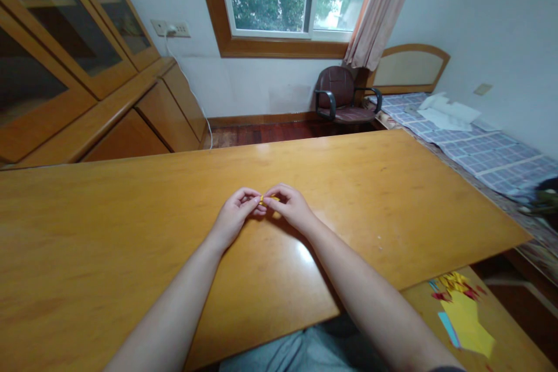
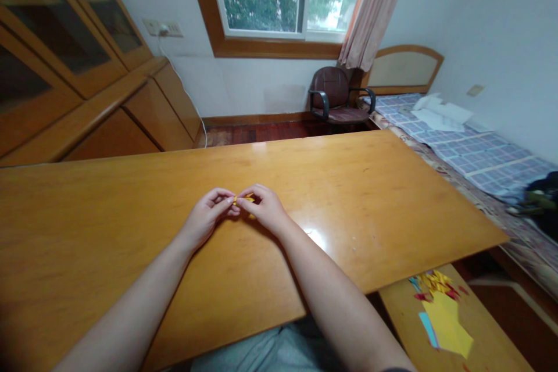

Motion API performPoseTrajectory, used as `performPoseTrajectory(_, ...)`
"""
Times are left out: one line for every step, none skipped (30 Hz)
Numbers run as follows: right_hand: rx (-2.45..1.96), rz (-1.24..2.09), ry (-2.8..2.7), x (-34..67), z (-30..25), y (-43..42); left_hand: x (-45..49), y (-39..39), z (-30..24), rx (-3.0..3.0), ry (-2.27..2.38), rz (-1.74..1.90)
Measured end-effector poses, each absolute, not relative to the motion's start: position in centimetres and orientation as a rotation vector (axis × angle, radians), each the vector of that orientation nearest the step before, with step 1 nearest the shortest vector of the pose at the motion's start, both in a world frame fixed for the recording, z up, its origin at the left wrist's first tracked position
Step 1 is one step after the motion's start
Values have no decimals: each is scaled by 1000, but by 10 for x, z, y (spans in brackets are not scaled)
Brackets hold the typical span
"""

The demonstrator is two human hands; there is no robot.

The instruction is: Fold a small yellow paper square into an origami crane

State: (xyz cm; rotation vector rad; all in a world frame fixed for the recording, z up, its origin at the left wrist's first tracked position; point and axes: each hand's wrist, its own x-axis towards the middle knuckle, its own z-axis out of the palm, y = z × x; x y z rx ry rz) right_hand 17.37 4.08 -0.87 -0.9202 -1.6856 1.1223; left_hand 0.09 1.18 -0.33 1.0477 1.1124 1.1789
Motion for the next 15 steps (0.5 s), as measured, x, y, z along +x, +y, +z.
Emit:
performPoseTrajectory(-925, 1130, -1676, 174, -9, 41, 1, 12, -3, 1051, 1112, 1177)
performPoseTrajectory(-928, 1135, -1669, 174, -9, 41, 1, 12, -3, 1053, 1110, 1177)
performPoseTrajectory(-930, 1137, -1665, 173, -10, 42, 1, 12, -4, 1055, 1109, 1178)
performPoseTrajectory(-930, 1136, -1664, 173, -10, 42, 1, 12, -4, 1056, 1107, 1179)
performPoseTrajectory(-929, 1132, -1665, 173, -10, 43, 1, 12, -4, 1056, 1107, 1181)
performPoseTrajectory(-928, 1126, -1669, 173, -10, 43, 1, 12, -4, 1056, 1106, 1182)
performPoseTrajectory(-926, 1121, -1673, 173, -10, 43, 1, 12, -5, 1057, 1106, 1182)
performPoseTrajectory(-927, 1118, -1676, 173, -10, 43, 1, 12, -5, 1058, 1105, 1182)
performPoseTrajectory(-929, 1118, -1678, 173, -10, 43, 1, 12, -5, 1060, 1105, 1182)
performPoseTrajectory(-934, 1122, -1677, 173, -10, 42, 1, 11, -5, 1061, 1104, 1184)
performPoseTrajectory(-938, 1131, -1673, 173, -11, 42, 1, 11, -4, 1061, 1103, 1186)
performPoseTrajectory(-941, 1141, -1670, 174, -11, 42, 1, 11, -4, 1059, 1102, 1187)
performPoseTrajectory(-944, 1151, -1670, 174, -11, 41, 1, 11, -4, 1055, 1103, 1188)
performPoseTrajectory(-947, 1156, -1673, 174, -11, 41, 1, 11, -3, 1051, 1105, 1186)
performPoseTrajectory(-950, 1155, -1680, 175, -11, 41, 1, 11, -3, 1049, 1108, 1181)
